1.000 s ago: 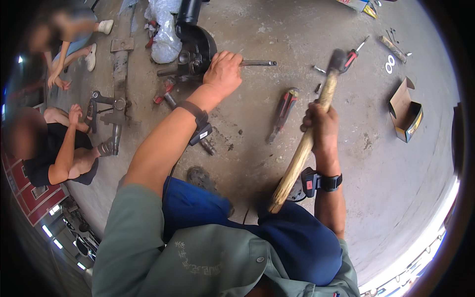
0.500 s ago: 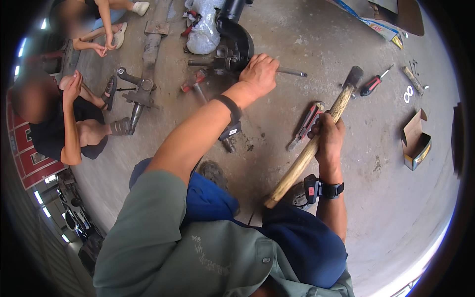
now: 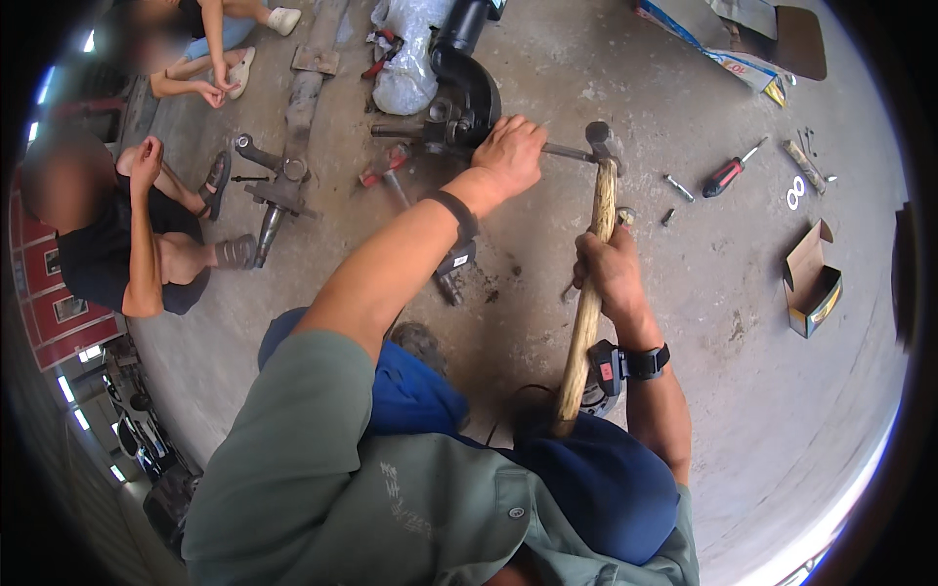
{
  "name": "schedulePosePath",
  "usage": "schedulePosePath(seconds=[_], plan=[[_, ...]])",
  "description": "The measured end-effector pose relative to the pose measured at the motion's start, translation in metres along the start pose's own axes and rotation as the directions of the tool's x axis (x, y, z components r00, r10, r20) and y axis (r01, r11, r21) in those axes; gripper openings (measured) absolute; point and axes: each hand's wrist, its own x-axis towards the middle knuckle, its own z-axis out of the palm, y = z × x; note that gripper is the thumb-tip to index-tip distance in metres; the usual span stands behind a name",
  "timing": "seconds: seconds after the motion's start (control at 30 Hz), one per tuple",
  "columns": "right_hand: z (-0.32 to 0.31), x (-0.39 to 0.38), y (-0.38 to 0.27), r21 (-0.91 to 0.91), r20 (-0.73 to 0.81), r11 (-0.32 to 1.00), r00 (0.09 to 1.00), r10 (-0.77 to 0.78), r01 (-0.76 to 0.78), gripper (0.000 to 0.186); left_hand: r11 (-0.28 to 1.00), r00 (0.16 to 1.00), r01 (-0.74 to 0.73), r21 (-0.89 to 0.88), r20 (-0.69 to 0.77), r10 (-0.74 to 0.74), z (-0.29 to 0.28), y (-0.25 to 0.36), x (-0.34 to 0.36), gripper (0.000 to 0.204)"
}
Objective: The person sits on the floor and uses a hammer and a metal rod to strike and adjust a cylindrical mechanical component. They repeatedly hit the part to seat or remove a component, then inspect the assembly and handle small parts like washers.
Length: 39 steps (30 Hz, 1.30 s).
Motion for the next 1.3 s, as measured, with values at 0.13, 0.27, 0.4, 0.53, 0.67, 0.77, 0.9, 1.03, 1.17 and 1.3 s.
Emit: schedulePosePath(seconds=[0.13,0.27,0.4,0.53,0.67,0.77,0.9,1.03,1.17,1.3], plan=[[-0.003,0.006,0.006,0.171,-0.174,0.974,0.977,-0.122,0.152,0.011,1.0,1.0,-0.018,0.016,0.006,0.018,-0.002,0.004,0.003,0.014],[0.02,-0.001,0.007,0.123,-0.133,0.991,0.991,-0.029,0.045,0.012,1.0,1.0,0.011,-0.007,-0.014,-0.011,0.001,-0.001,0.0,0.015],[-0.008,0.007,0.01,0.142,-0.059,0.987,0.996,-0.064,0.072,0.012,0.999,1.0,-0.015,0.039,-0.004,0.015,-0.001,-0.003,0.002,0.016],[0.022,0.009,0.021,0.326,-0.282,0.93,0.957,-0.072,0.167,0.013,0.999,1.0,0.008,0.035,0.017,-0.008,-0.001,0.002,0.003,0.017],[0.03,0.008,0.013,0.066,0.071,0.996,0.996,0.062,-0.067,0.014,1.0,0.998,-0.019,0.022,-0.054,0.02,-0.001,-0.005,0.003,0.013],[0.024,0.006,0.012,0.095,0.024,0.995,1.0,0.012,-0.014,0.014,0.999,0.996,-0.038,-0.015,-0.084,0.037,0.003,-0.004,-0.003,0.01],[-0.001,0.008,-0.001,0.193,-0.296,0.966,0.949,-0.109,0.171,0.013,0.996,0.993,-0.042,-0.085,-0.11,0.032,0.003,-0.005,-0.002,0.009],[-0.038,0.014,0.009,0.212,-0.483,0.923,0.856,-0.185,0.32,0.01,0.997,0.997,-0.014,-0.077,-0.071,0.009,-0.002,-0.001,-0.002,0.016],[-0.058,0.014,0.035,0.102,-0.491,0.955,0.849,-0.196,0.279,0.014,0.996,0.996,-0.054,-0.071,-0.071,0.049,-0.005,0.0,-0.002,0.027],[-0.059,0.017,0.064,-0.094,-0.507,0.967,0.825,-0.25,0.235,0.016,0.98,0.962,-0.191,-0.053,-0.211,0.176,-0.015,-0.003,-0.006,0.038]])
